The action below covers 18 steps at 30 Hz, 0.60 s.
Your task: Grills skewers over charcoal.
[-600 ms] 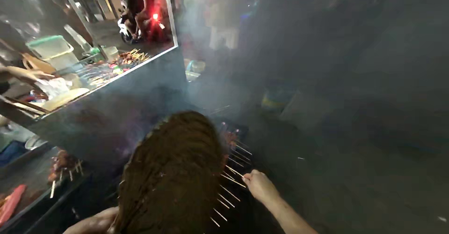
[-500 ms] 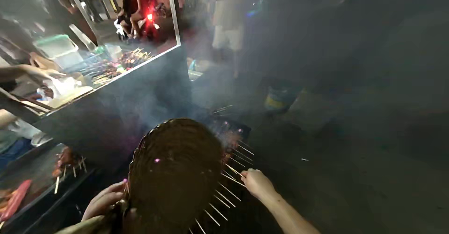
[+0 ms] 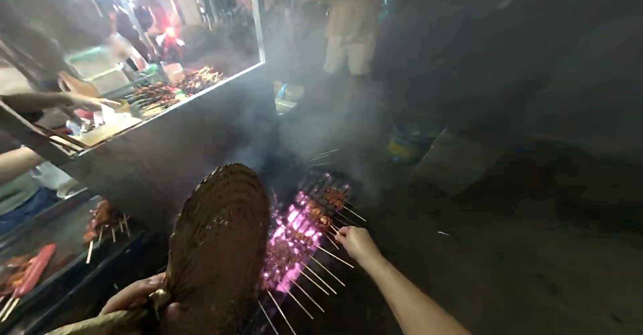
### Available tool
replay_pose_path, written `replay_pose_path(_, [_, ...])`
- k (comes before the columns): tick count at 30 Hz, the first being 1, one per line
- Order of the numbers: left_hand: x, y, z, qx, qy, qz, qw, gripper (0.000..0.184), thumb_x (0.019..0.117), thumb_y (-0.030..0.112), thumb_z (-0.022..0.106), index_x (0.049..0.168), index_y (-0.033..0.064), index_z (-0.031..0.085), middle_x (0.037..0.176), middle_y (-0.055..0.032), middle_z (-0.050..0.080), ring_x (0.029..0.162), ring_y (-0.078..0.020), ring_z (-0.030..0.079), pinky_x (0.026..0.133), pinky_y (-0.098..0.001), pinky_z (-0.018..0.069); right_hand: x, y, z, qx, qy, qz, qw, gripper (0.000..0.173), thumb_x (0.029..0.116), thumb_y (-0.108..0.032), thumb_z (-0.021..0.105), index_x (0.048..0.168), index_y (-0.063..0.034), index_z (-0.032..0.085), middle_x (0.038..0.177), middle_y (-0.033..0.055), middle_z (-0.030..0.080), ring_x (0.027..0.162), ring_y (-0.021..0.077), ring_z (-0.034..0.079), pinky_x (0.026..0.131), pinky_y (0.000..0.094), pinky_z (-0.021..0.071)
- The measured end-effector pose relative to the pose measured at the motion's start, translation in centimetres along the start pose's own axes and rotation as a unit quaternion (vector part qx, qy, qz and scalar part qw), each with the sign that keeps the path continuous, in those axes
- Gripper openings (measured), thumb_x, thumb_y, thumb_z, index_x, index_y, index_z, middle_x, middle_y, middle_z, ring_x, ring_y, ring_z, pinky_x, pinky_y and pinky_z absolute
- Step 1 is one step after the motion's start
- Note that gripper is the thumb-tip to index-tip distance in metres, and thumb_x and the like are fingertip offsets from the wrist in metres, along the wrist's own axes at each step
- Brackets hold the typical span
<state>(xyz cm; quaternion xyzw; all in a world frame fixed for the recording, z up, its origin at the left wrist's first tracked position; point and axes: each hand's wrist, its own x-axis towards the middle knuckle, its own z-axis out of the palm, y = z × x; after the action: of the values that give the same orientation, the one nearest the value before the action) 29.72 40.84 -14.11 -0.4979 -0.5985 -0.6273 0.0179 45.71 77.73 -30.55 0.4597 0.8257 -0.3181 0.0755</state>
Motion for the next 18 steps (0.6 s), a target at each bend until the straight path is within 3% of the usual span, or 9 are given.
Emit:
replay_pose_path(4, [0.2,-0.4,-1.3,0.095,0.031,0.066,0.993,0.022,0.1034,0.028,0.058,0.122,0.0315,0.068,0.13,0.0202,0.063,0.127,0.0005,0.054,0.107,-0.0203,0.0445,-0.7,-1.1,-1.0,-0.041,0.017,-0.009,0.999,0.032,0.107,-0.023,0.055,0.126,-0.0021,0.071,0.129,0.0212,0.068,0.126,0.0347,0.062,0.11,0.0518,0.0461])
replay_pose_path(6, [-0.4,0.0,-0.5,0.121,0.029,0.05,0.991,0.02,0.1012,0.022,0.063,0.12,0.0286,0.067,0.129,0.0196,0.062,0.126,0.0029,0.054,0.105,-0.0184,0.0461,-1.3,-2.0,-0.6,-0.04,0.022,-0.027,0.999,0.034,0.1078,-0.024,0.053,0.127,-0.0017,0.07,0.132,0.0215,0.066,0.128,0.0349,0.061,0.111,0.0506,0.0451])
replay_pose_path(9, [-0.4,1.1,0.9,-0.011,-0.002,0.003,1.0,0.036,0.0967,0.013,0.069,0.128,0.0299,0.065,0.129,0.0193,0.065,0.116,0.003,0.061,0.097,-0.0169,0.0525,-1.1,-2.0,0.6,-0.052,-0.016,-0.024,0.998,0.035,0.1073,-0.025,0.054,0.129,-0.001,0.068,0.134,0.0223,0.064,0.13,0.0357,0.059,0.112,0.0514,0.0443])
replay_pose_path(14, [-1.1,0.5,1.1,0.038,0.007,0.032,0.999,0.034,0.0977,0.015,0.067,0.128,0.0304,0.064,0.132,0.0206,0.062,0.123,0.0035,0.056,0.103,-0.0173,0.0483,-0.3,-0.7,2.2,-0.047,-0.057,-0.011,0.997,0.035,0.1029,-0.024,0.06,0.126,0.0009,0.069,0.129,0.024,0.067,0.126,0.0372,0.062,0.109,0.0541,0.0459])
replay_pose_path(18, [-2.2,1.4,1.9,-0.086,-0.028,-0.055,0.994,0.038,0.0987,0.014,0.066,0.131,0.0329,0.061,0.128,0.0218,0.064,0.113,0.0063,0.061,0.097,-0.0146,0.051,-1.0,-1.2,1.1,-0.017,-0.018,-0.024,0.999,0.034,0.1048,-0.022,0.057,0.124,0.0022,0.07,0.127,0.0243,0.068,0.125,0.0369,0.063,0.11,0.0513,0.0455])
